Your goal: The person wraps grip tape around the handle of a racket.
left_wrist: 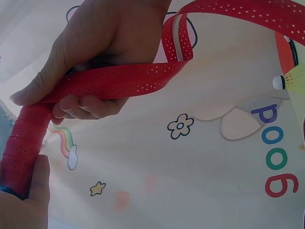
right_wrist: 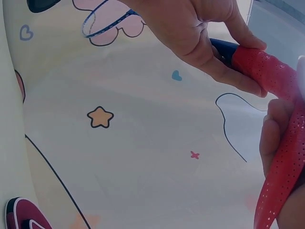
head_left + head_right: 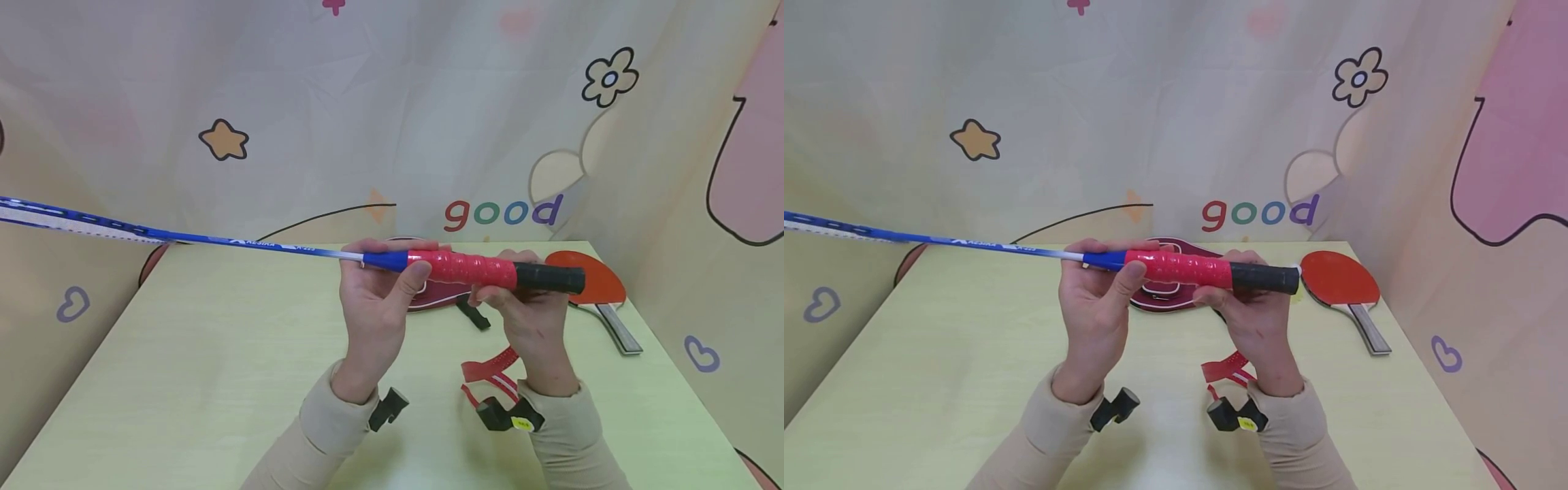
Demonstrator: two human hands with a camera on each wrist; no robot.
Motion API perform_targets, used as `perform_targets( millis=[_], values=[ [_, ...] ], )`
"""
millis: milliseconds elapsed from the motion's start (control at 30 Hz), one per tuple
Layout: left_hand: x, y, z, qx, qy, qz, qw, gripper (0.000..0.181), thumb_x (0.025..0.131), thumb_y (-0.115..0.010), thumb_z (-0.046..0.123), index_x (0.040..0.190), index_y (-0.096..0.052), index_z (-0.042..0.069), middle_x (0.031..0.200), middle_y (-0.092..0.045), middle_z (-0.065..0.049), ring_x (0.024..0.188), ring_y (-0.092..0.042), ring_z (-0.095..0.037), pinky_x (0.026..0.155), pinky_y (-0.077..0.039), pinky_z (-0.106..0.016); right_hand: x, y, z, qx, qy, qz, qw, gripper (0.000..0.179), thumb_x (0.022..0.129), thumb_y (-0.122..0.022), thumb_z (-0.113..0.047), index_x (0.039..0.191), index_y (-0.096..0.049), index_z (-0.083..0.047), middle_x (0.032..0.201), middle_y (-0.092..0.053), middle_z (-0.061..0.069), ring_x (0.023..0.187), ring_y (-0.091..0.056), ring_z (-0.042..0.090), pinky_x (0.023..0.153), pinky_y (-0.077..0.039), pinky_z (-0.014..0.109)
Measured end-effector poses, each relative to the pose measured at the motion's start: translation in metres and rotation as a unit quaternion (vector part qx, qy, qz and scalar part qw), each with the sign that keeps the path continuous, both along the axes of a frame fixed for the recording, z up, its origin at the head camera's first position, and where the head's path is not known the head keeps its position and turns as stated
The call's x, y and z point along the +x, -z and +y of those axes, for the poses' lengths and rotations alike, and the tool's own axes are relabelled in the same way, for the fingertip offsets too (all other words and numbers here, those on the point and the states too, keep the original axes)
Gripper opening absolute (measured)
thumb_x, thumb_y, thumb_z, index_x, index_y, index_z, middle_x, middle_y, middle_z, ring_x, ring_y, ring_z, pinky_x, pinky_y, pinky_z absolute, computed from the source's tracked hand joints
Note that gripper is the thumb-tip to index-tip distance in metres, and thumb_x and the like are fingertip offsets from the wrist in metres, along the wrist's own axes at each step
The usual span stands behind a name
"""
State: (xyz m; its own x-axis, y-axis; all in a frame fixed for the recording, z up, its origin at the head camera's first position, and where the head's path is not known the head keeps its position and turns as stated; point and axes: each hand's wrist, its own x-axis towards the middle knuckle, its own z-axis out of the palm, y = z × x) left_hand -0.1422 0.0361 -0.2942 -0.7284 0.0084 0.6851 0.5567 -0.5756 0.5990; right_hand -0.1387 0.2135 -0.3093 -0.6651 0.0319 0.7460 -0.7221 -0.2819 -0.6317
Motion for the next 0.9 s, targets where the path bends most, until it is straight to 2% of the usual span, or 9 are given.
perform_targets(
  millis=[300, 500, 700, 900],
  values=[
    [-0.0013, 0.0016, -0.0009, -0.013, -0.019, -0.016, 0.9996, 0.047, 0.088, -0.072, 0.029, 0.114, -0.037, 0.013, 0.113, -0.066, -0.013, 0.106, -0.062, -0.039, 0.085, -0.056, -0.034, -0.0004, 0.0001, 0.0003, 0.005, 0.002, 0.001, 1.0, 0.029, 0.081, -0.078, -0.012, 0.102, -0.062, 0.002, 0.083, -0.067, 0.011, 0.071, -0.068, 0.023, 0.074, -0.059, 0.034],
    [-0.0012, 0.0018, -0.0012, -0.014, -0.031, -0.03, 0.999, 0.048, 0.086, -0.073, 0.032, 0.113, -0.038, 0.013, 0.112, -0.066, -0.017, 0.105, -0.063, -0.035, 0.083, -0.057, -0.035, 0.0005, 0.0004, 0.0, 0.008, 0.008, -0.007, 0.9999, 0.03, 0.082, -0.077, -0.012, 0.102, -0.061, 0.002, 0.083, -0.067, 0.011, 0.071, -0.069, 0.023, 0.077, -0.058, 0.034],
    [-0.0015, 0.0007, -0.0008, -0.014, -0.038, -0.029, 0.9988, 0.049, 0.086, -0.074, 0.033, 0.112, -0.038, 0.012, 0.11, -0.066, -0.015, 0.103, -0.064, -0.033, 0.082, -0.057, -0.035, 0.0004, -0.0002, 0.0, 0.007, 0.01, -0.011, 0.9999, 0.03, 0.083, -0.077, -0.013, 0.103, -0.061, 0.003, 0.084, -0.068, 0.011, 0.072, -0.069, 0.023, 0.079, -0.058, 0.034],
    [-0.0013, 0.0003, -0.0008, -0.012, -0.045, -0.033, 0.9984, 0.049, 0.085, -0.074, 0.033, 0.111, -0.039, 0.012, 0.109, -0.065, -0.021, 0.099, -0.065, -0.031, 0.08, -0.058, -0.036, 0.0013, -0.0015, 0.0008, 0.019, 0.016, -0.019, 0.9995, 0.031, 0.082, -0.077, -0.017, 0.103, -0.062, 0.0, 0.082, -0.069, 0.01, 0.071, -0.069, 0.023, 0.081, -0.057, 0.034]
  ],
)
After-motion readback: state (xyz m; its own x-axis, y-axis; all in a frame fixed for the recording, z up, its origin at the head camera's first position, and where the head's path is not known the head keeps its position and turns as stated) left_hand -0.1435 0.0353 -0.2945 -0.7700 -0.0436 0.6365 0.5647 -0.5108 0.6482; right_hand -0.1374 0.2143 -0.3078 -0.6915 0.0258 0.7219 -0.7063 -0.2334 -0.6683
